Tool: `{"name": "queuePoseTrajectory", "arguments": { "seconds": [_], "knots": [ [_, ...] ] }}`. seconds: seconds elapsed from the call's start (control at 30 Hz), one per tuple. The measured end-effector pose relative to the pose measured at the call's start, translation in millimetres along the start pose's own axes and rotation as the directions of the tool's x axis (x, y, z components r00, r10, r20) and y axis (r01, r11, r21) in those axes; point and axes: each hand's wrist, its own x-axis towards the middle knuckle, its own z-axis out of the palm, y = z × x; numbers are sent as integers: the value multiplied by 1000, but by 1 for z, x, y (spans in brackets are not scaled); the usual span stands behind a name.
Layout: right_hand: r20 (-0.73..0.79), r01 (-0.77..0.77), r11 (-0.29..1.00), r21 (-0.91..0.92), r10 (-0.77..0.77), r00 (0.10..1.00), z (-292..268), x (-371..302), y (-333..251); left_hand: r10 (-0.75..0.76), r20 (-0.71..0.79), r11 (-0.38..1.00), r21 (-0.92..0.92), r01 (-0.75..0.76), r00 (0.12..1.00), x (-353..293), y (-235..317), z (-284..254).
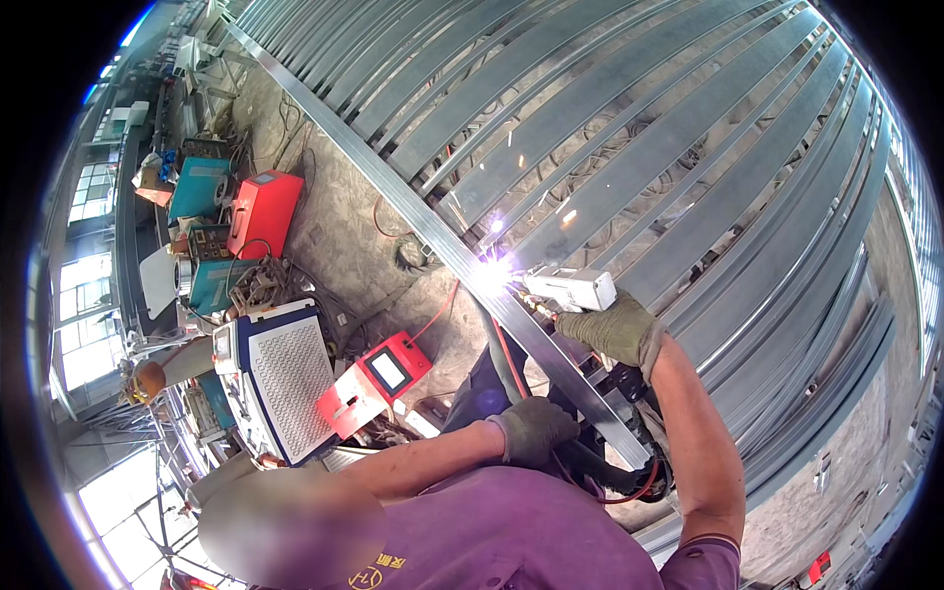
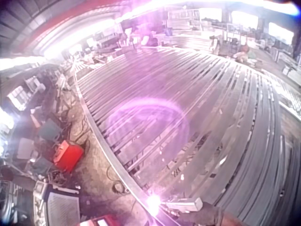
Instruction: The person welds seams on a large metal frame using a handheld welding torch, producing bright sparks. After welding, the person lifts and repositions the frame on the workshop floor.
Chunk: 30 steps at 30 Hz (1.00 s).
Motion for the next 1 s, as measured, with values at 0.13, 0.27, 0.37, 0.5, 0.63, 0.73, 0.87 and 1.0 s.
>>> {"name": "queuePoseTrajectory", "arguments": {
  "seconds": [0.13, 0.27, 0.37, 0.5, 0.63, 0.73, 0.87, 1.0],
  "knots": [
    [-2, 28, 1000, -9, -28, 1000, 1, 0, 0, 15, -7, 1000, 22, -15, 1000, 0, -1, 2],
    [4, 14, 999, 36, -14, 1000, 1, -2, -3, 15, -8, 999, 29, -15, 1000, 0, 1, 0],
    [19, 50, 999, 10, -50, 999, 1, 6, 11, 18, -1, 999, 26, -18, 1000, 0, 2, -2],
    [20, 33, 999, 26, -34, 999, -1, 4, 12, 16, 4, 999, 28, -16, 1000, 0, 4, -5],
    [10, 17, 999, 35, -18, 1000, 0, 0, 7, 24, 6, 999, 36, -24, 1000, 1, 4, -4],
    [6, -20, 999, 37, 20, 1000, 0, -4, 2, 26, 7, 999, 24, -26, 1000, -3, 9, -12],
    [27, -127, 991, 35, 126, 992, -1, -6, -2, 38, 2, 999, 20, -38, 999, -2, 8, -11],
    [6, -48, 999, 3, 48, 999, 0, -6, 0, 33, -3, 999, 14, -33, 999, -3, 9, -12]
  ]
}}
